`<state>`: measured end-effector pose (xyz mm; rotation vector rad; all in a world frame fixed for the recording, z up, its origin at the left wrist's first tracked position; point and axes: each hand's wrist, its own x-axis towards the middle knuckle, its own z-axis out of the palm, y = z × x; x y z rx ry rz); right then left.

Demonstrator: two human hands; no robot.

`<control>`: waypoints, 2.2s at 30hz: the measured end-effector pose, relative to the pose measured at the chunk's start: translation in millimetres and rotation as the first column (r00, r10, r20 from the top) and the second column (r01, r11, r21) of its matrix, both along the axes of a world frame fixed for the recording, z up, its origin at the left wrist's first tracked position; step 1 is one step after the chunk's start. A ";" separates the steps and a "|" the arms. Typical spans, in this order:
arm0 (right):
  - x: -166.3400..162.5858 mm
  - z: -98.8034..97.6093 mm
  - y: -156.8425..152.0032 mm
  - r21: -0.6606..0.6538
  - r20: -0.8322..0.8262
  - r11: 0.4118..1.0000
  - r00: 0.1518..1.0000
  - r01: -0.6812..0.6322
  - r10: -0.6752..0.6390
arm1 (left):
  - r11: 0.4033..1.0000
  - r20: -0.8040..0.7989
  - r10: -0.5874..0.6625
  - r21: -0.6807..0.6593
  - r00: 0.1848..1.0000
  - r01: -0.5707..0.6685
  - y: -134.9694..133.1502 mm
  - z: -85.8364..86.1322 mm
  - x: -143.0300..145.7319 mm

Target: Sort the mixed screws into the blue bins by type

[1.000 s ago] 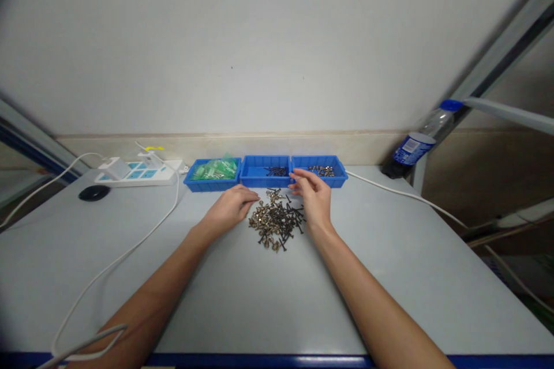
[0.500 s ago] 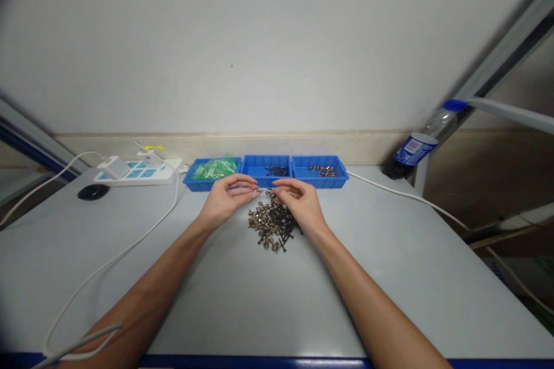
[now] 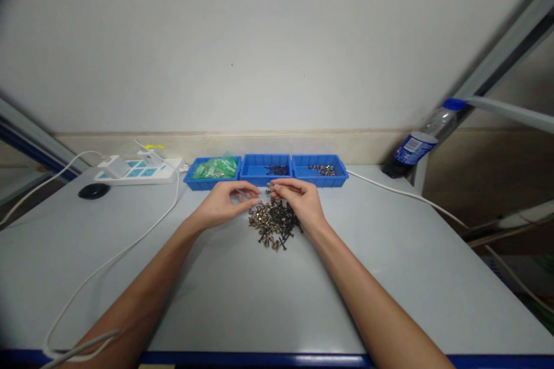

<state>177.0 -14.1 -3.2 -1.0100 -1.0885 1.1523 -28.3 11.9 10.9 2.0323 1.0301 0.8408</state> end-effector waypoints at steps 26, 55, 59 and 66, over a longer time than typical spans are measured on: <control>7.5 -1.0 5.9 -0.011 -0.127 0.960 0.952 0.280 -0.279 | 0.963 -0.342 0.049 0.266 0.939 0.046 15.1 -26.3 -10.2; -3.1 3.5 -6.5 -0.057 0.068 0.977 0.975 -0.206 0.209 | 0.979 0.389 0.116 -0.200 0.914 -0.039 -7.1 -0.8 16.2; -3.2 1.3 -5.1 -0.061 0.032 0.975 0.976 -0.212 0.214 | 0.982 0.376 0.113 -0.184 0.920 -0.045 -4.7 -2.6 16.7; 0.5 -2.2 1.9 0.004 -0.072 0.998 0.996 0.056 -0.055 | 0.963 -0.119 -0.055 0.257 0.991 0.085 3.8 -19.4 8.2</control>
